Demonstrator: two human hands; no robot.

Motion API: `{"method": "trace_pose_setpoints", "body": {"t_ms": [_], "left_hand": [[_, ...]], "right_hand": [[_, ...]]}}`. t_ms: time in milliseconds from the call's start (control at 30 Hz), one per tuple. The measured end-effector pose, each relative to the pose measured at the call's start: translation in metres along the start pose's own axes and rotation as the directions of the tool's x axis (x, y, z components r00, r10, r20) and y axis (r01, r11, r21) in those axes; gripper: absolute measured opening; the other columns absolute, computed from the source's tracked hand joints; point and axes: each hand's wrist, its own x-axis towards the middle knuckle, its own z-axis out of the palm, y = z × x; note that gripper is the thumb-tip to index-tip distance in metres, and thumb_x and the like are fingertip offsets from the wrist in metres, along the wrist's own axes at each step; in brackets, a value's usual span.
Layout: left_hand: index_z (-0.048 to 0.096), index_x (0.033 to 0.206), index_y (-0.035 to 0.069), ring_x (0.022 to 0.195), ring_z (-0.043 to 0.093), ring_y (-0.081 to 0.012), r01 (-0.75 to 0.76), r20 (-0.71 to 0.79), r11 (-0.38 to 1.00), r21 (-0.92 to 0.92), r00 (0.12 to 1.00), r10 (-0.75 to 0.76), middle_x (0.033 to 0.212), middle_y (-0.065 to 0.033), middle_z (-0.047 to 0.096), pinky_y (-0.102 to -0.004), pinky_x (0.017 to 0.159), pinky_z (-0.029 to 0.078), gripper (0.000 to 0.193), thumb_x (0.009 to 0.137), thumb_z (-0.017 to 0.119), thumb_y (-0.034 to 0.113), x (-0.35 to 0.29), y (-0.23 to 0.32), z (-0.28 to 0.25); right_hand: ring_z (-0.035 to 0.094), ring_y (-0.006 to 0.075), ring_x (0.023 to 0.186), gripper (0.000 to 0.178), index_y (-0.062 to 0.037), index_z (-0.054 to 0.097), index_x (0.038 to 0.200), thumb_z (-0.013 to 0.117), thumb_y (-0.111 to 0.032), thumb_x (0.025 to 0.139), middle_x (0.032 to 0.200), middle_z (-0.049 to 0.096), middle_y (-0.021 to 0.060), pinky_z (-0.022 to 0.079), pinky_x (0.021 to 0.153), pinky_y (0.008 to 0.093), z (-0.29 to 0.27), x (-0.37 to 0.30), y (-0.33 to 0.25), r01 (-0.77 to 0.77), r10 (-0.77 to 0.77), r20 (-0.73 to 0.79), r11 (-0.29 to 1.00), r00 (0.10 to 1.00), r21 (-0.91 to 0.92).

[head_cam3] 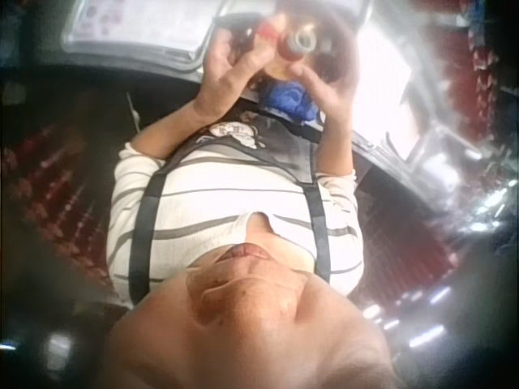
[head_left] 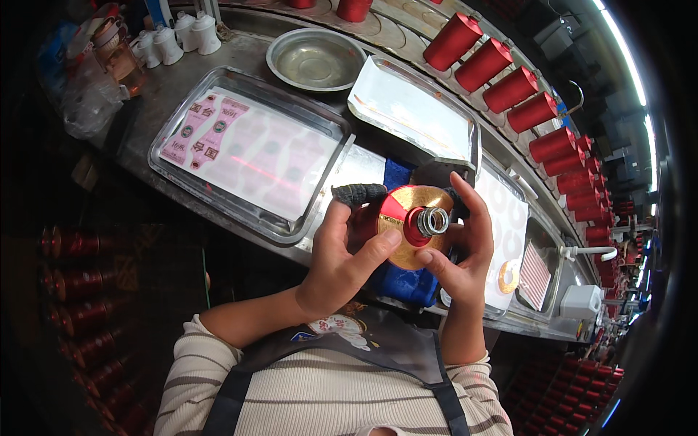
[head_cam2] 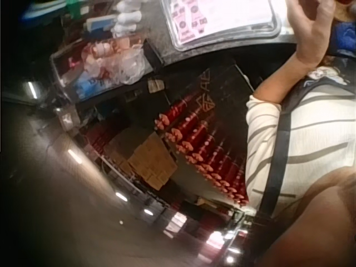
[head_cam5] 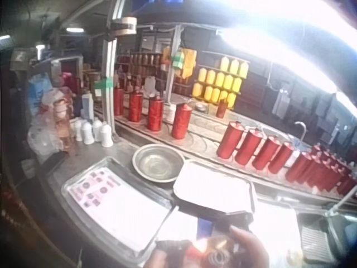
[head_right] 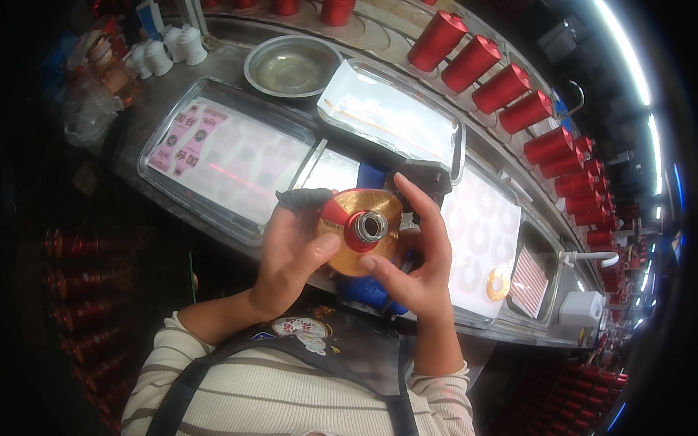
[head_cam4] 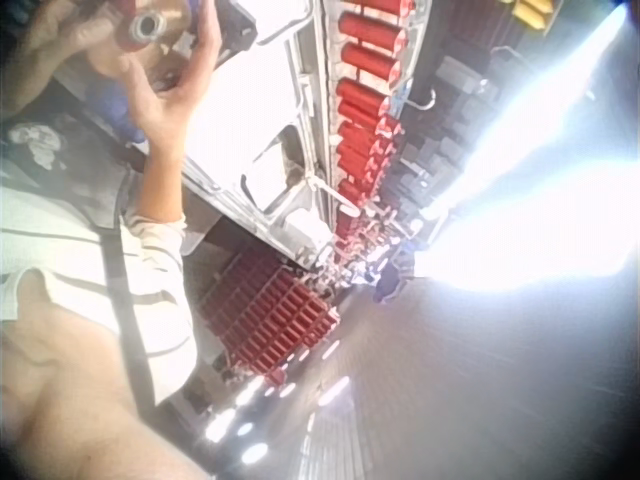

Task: The person applies a gold foil seal to the neck of a red cylindrical bottle, then places a red paper label around the bottle's body. They smooth the label and apply a thin gold strip to the bottle's base edge.

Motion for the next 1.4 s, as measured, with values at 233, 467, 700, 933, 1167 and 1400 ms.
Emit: {"method": "trace_pose_setpoints", "body": {"t_ms": [233, 467, 700, 933, 1167, 1400], "left_hand": [[0.037, 0.138, 0.0, 0.122, 0.051, -0.0192, 0.053, 0.038, 0.998, 0.021, 0.998, -0.053, 0.131, -0.0135, 0.05, -0.0355, 0.105, 0.042, 0.052, 0.094, 0.061, 0.013, 0.002, 0.005, 0.0], [0.04, 0.135, 0.0, 0.114, 0.058, -0.0137, 0.005, -0.001, 1.0, -0.006, 1.0, -0.005, 0.125, -0.0113, 0.058, -0.0311, 0.1, 0.047, 0.05, 0.096, 0.066, 0.015, 0.003, 0.003, 0.003], [0.035, 0.14, 0.002, 0.123, 0.053, -0.0182, -0.036, 0.094, 0.999, 0.015, 0.995, 0.035, 0.133, -0.0141, 0.05, -0.0354, 0.105, 0.044, 0.055, 0.095, 0.065, 0.011, 0.005, -0.003, -0.001], [0.034, 0.142, 0.002, 0.124, 0.052, -0.0191, -0.038, 0.11, 0.998, 0.054, 0.993, 0.032, 0.135, -0.015, 0.048, -0.0359, 0.107, 0.043, 0.055, 0.096, 0.062, 0.012, 0.005, -0.003, -0.003], [0.034, 0.141, 0.001, 0.123, 0.052, -0.0188, -0.023, 0.092, 0.996, 0.082, 0.996, 0.015, 0.134, -0.0154, 0.049, -0.0359, 0.106, 0.043, 0.054, 0.096, 0.061, 0.012, 0.005, -0.003, -0.001], [0.035, 0.14, 0.001, 0.122, 0.052, -0.0186, -0.046, 0.093, 0.993, 0.11, 0.995, 0.036, 0.133, -0.0148, 0.05, -0.0359, 0.106, 0.043, 0.053, 0.095, 0.061, 0.011, 0.006, -0.004, -0.001]], "right_hand": [[0.069, 0.0166, 0.095, 0.083, 0.0032, 0.042, 0.146, 0.082, -0.022, 0.077, 0.135, 0.053, 0.0132, 0.054, 0.074, 0.0231, 0.003, -0.001, 0.002, -0.024, 0.026, -0.027, 0.997, 0.999, 0.073], [0.065, 0.0141, 0.101, 0.076, 0.0025, 0.042, 0.147, 0.076, -0.018, 0.082, 0.137, 0.051, 0.0128, 0.051, 0.081, 0.023, 0.002, 0.001, 0.002, -0.049, 0.05, -0.003, 0.987, 0.999, 0.151], [0.06, 0.0054, 0.089, 0.068, -0.0007, 0.044, 0.147, 0.072, -0.013, 0.086, 0.134, 0.054, 0.0085, 0.047, 0.076, 0.0191, -0.006, 0.0, 0.007, -0.114, 0.11, 0.028, 0.954, 0.994, 0.278], [0.057, 0.0033, 0.085, 0.065, -0.0042, 0.045, 0.147, 0.069, -0.01, 0.087, 0.132, 0.053, 0.0051, 0.045, 0.074, 0.0181, -0.006, 0.002, 0.006, -0.144, 0.136, 0.048, 0.944, 0.99, 0.296], [0.05, 0.0006, 0.074, 0.066, -0.0049, 0.045, 0.147, 0.07, -0.011, 0.086, 0.127, 0.051, 0.0024, 0.04, 0.066, 0.0169, -0.006, 0.0, 0.01, -0.12, 0.111, 0.045, 0.951, 0.993, 0.286], [0.045, 0.0, 0.067, 0.068, -0.0058, 0.046, 0.147, 0.072, -0.014, 0.085, 0.126, 0.051, 0.0023, 0.036, 0.061, 0.0166, -0.003, 0.0, 0.015, -0.049, 0.043, 0.027, 0.966, 0.999, 0.255]]}}
